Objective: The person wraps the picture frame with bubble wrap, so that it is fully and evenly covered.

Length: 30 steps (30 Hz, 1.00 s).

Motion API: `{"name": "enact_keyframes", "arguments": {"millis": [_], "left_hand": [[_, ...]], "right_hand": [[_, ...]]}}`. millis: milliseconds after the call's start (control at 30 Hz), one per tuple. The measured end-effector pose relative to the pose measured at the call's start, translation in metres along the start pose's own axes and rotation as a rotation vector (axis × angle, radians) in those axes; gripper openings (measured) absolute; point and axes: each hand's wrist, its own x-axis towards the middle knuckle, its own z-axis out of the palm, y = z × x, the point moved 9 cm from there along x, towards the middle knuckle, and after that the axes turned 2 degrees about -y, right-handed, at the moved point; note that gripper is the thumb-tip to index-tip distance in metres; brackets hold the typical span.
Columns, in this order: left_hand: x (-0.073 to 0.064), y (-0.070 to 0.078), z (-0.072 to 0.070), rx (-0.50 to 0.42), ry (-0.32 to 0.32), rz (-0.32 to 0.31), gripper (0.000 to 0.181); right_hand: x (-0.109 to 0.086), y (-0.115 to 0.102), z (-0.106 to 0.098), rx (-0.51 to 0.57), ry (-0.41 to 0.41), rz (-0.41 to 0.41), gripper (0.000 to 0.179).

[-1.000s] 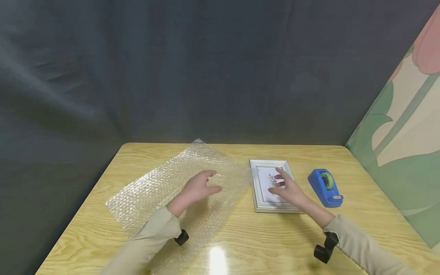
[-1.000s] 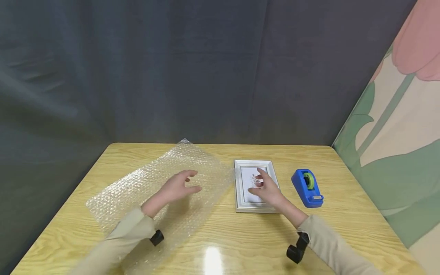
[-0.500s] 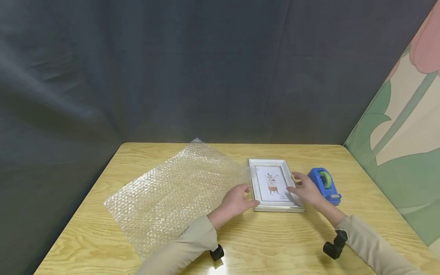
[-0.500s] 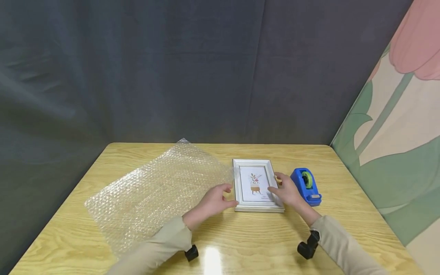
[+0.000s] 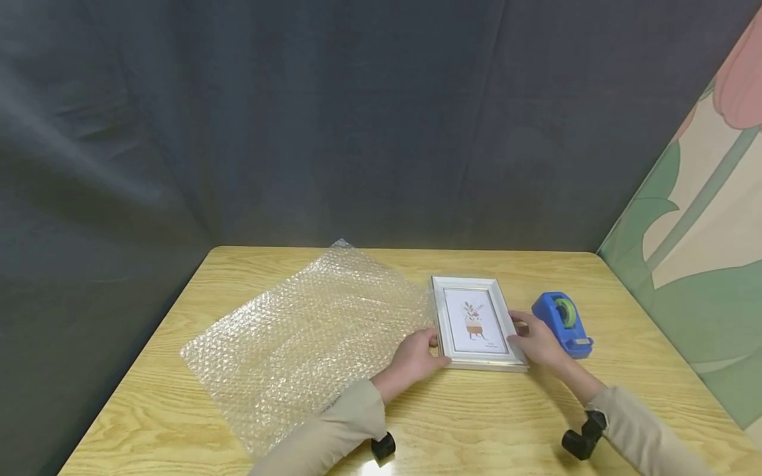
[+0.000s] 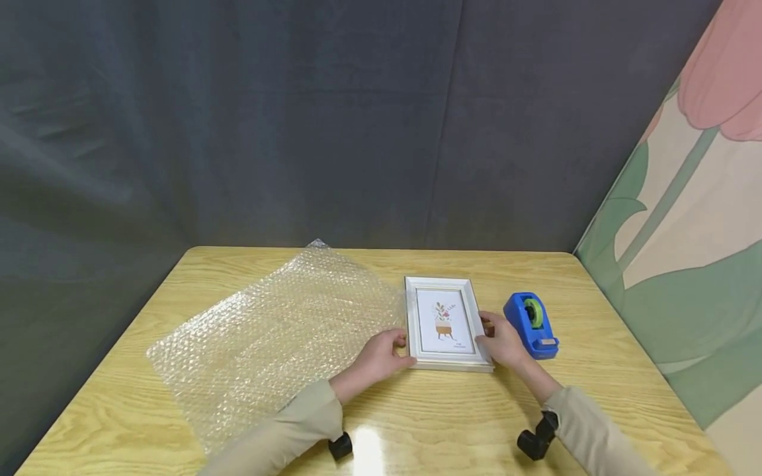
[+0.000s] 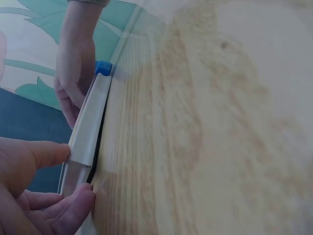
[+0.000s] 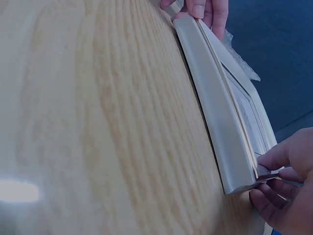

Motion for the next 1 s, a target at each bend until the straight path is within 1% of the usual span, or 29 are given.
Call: {"name": "enact_keyframes", "arguments": {"millis": [200, 367, 500, 600, 700, 800, 900, 1000], "left_hand": [[-0.007, 0.002, 0.002, 0.02, -0.013, 0.009, 0.053], [-0.019, 0.008, 0.003, 0.061, -0.019, 0.049, 0.055], [-0.026, 0.012, 0.005, 0.068, -0.024, 0.073, 0.055], [-0.029, 0.012, 0.006, 0.063, -0.046, 0.066, 0.056], [-0.028, 0.011, 0.008, 0.066, -0.075, 0.049, 0.056], [-0.025, 0.01, 0.009, 0.073, -0.1, 0.018, 0.053], [-0.02, 0.009, 0.009, 0.08, -0.099, -0.014, 0.052], [-0.016, 0.01, 0.011, 0.081, -0.08, -0.031, 0.06]], "right_hand": [[-0.011, 0.0, 0.0, -0.008, 0.004, -0.016, 0.051], [-0.022, -0.003, -0.002, -0.01, 0.01, -0.03, 0.05], [-0.032, -0.004, -0.003, -0.008, 0.016, -0.032, 0.05], [-0.036, -0.005, -0.003, -0.008, 0.018, -0.034, 0.049], [-0.036, -0.005, -0.002, -0.007, 0.016, -0.038, 0.05], [-0.034, -0.004, -0.003, 0.014, 0.007, -0.049, 0.054], [-0.029, -0.001, -0.003, 0.026, -0.02, -0.051, 0.059], [-0.023, 0.003, -0.004, 0.032, -0.071, -0.049, 0.063]]}}
